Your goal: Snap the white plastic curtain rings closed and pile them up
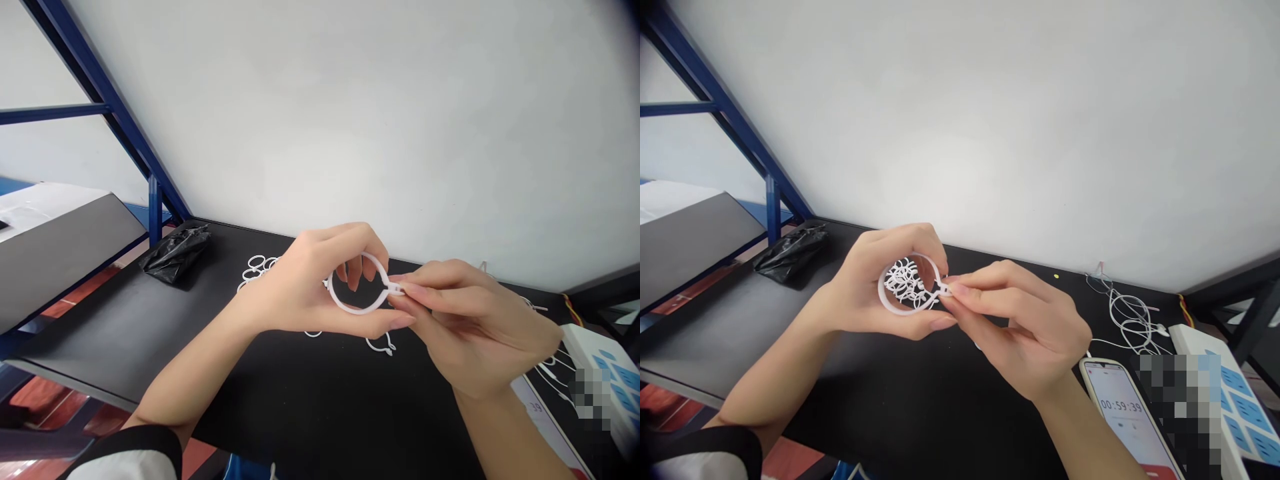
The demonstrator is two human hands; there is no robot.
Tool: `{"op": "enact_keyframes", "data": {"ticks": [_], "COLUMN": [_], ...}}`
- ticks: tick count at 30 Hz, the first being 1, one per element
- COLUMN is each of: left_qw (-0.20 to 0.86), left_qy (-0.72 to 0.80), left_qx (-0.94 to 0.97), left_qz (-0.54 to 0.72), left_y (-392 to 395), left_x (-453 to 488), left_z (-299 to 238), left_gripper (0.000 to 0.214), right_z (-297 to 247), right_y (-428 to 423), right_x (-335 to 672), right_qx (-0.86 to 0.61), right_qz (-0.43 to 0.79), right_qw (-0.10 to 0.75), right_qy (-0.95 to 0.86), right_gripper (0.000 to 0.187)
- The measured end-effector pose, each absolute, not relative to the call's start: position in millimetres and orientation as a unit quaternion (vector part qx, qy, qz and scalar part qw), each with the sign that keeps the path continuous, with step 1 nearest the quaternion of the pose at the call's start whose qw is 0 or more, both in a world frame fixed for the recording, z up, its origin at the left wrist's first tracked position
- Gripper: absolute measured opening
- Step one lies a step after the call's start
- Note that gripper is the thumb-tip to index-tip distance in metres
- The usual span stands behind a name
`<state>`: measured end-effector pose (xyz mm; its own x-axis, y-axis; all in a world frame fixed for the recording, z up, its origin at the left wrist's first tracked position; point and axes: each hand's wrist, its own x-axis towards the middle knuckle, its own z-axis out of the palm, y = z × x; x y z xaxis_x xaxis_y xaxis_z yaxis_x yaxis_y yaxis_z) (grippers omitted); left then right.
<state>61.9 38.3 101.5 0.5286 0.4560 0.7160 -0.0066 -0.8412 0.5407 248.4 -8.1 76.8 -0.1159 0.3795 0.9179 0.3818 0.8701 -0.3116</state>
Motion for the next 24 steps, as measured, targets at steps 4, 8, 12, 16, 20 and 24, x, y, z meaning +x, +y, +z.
{"op": "enact_keyframes", "data": {"ticks": [4,8,12,16,20,24], "left_qw": [0.254,0.238,0.229,0.226,0.243,0.263], "left_qy": [0.134,0.138,0.157,0.158,0.154,0.151], "left_qx": [0.841,0.849,0.857,0.86,0.859,0.854], "left_qz": [0.458,0.451,0.434,0.429,0.424,0.423], "left_y": [38.9,36.2,33.3,32.5,32.1,31.1], "left_x": [62.4,60.9,59.0,57.5,56.9,57.1], "left_z": [101.0,102.0,103.5,104.3,104.2,103.0], "left_gripper": [0.032,0.03,0.028,0.027,0.026,0.026], "right_z": [78.6,79.4,80.9,82.8,84.1,84.4], "right_y": [-7.1,-5.3,-4.9,-6.8,-7.8,-8.1], "right_x": [249.2,253.0,255.9,255.7,256.0,257.3], "right_qx": [-0.238,-0.234,-0.236,-0.248,-0.243,-0.246], "right_qz": [0.025,0.056,0.056,0.053,0.059,0.075], "right_qw": [0.616,0.601,0.587,0.581,0.575,0.568], "right_qy": [-0.751,-0.762,-0.773,-0.774,-0.779,-0.782], "right_gripper": [0.038,0.043,0.042,0.04,0.037,0.036]}}
